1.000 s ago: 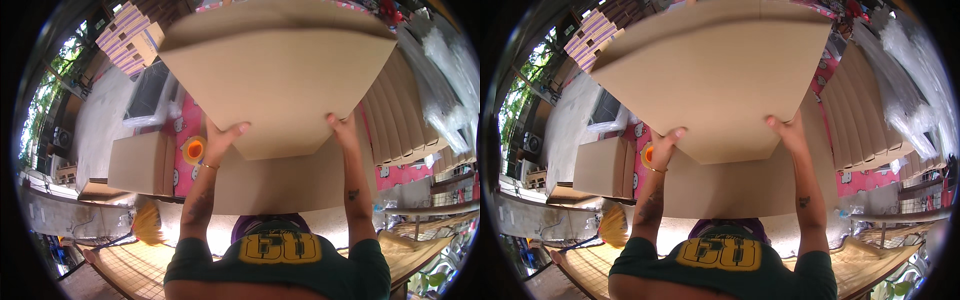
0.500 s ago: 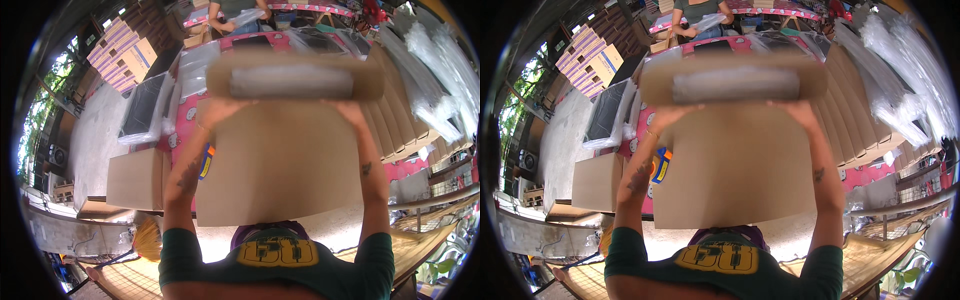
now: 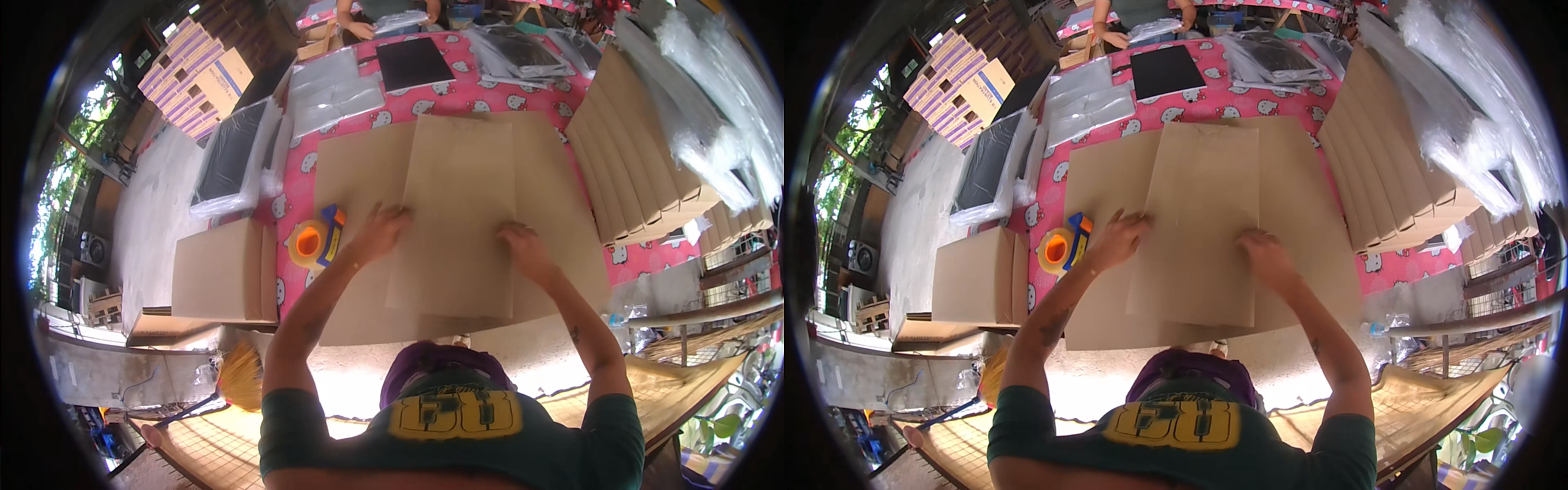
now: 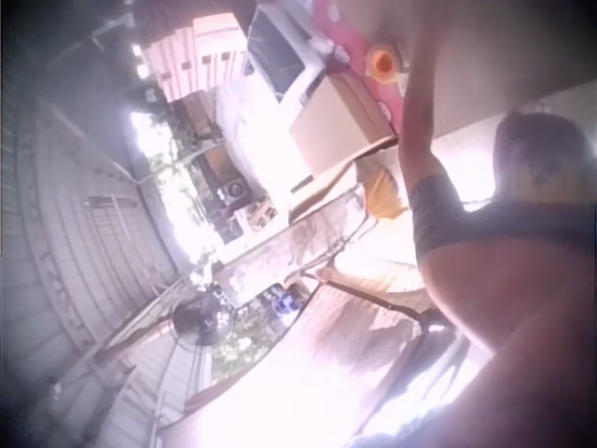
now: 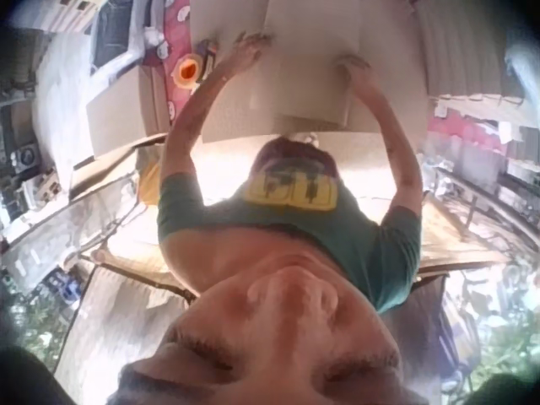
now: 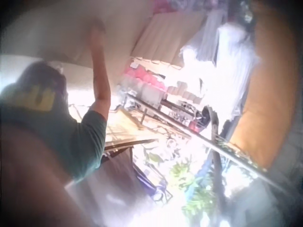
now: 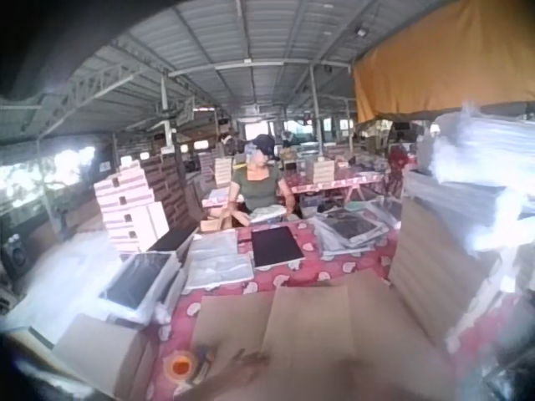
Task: The person folds brown paper bags by hand and secures them with tape using a dispenser, then places a large plastic-wrapped object into one of the prepared bags and tapes it shut.
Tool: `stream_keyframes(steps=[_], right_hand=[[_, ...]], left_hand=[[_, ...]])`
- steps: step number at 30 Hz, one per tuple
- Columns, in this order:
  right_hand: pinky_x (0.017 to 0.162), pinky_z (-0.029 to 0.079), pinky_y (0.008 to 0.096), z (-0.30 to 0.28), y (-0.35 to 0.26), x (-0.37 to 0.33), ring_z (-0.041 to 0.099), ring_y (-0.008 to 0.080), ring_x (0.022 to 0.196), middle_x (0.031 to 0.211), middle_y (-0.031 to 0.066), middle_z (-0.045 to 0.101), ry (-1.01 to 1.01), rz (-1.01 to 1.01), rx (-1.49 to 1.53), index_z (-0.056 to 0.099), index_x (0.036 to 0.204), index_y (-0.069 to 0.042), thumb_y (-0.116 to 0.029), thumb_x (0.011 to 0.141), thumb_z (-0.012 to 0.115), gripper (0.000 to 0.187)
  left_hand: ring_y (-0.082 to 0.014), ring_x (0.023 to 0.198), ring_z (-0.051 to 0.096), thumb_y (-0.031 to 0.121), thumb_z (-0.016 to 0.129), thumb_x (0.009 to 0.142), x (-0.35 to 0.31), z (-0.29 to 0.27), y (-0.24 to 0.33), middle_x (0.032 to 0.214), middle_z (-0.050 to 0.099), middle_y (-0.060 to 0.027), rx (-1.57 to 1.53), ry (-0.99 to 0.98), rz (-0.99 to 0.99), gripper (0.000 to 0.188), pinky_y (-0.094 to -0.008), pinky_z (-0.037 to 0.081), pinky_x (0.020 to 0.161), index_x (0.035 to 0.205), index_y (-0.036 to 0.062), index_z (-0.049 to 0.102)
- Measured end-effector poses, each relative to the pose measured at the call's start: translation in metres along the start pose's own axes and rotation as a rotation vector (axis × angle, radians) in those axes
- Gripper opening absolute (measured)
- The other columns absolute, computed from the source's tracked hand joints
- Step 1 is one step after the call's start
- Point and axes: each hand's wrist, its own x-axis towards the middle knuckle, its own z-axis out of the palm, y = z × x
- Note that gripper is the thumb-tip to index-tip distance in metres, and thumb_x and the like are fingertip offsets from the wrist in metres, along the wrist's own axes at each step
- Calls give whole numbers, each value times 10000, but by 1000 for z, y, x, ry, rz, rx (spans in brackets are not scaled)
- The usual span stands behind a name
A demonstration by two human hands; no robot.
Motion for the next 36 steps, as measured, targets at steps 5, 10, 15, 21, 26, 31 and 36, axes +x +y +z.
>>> stream_keyframes(steps=[5,10,15,21,26,31,36], right_hand=[[1038,415,470,128,-124,-52,609,336,1142,1204,223,639,-338,-487,183,513,1360,-27,-441,924,575,605],[1085,345,508,157,-153,-12,481,434,1262,1373,289,471,-53,-51,34,394,1433,10,-555,893,598,809],[1063,373,510,214,-199,27,487,424,1269,1366,279,502,361,181,37,436,1407,16,-585,884,584,810],[1072,375,475,264,-121,27,498,377,1282,1334,217,563,638,354,315,549,1339,-25,-304,948,564,481],[1045,402,466,201,-79,19,515,372,1259,1323,210,572,753,462,461,558,1320,-32,-240,943,581,431],[1040,406,467,196,-54,22,521,373,1247,1312,207,577,856,460,461,563,1310,-32,-240,938,588,427],[1035,409,469,206,-49,27,527,375,1235,1301,204,582,885,437,466,568,1299,-32,-239,933,595,422]], left_hand=[[-331,1431,319,357,503,987,57,14,31,1521,380,-158,-180,159,-34,551,-560,246,1156,1471,118,394],[-339,1490,186,528,411,993,48,38,33,1605,212,-189,-107,59,-86,696,-546,152,1192,1551,137,270],[-335,1478,229,471,350,1029,63,42,27,1577,305,-166,-200,51,-56,589,-525,166,1193,1515,140,360],[-331,1461,278,453,284,1045,69,38,7,1545,367,-166,-310,22,4,551,-497,280,1158,1437,123,484],[-332,1376,421,391,354,1047,53,28,-5,1464,469,-183,-445,96,-37,485,-463,405,1068,1411,107,503],[-363,1032,635,175,529,986,-19,41,8,1109,644,-206,-851,409,-391,230,-422,503,883,1163,51,607],[-347,959,570,144,640,835,-92,67,51,1039,592,-155,-453,256,-103,241,-436,480,833,1054,46,643]])
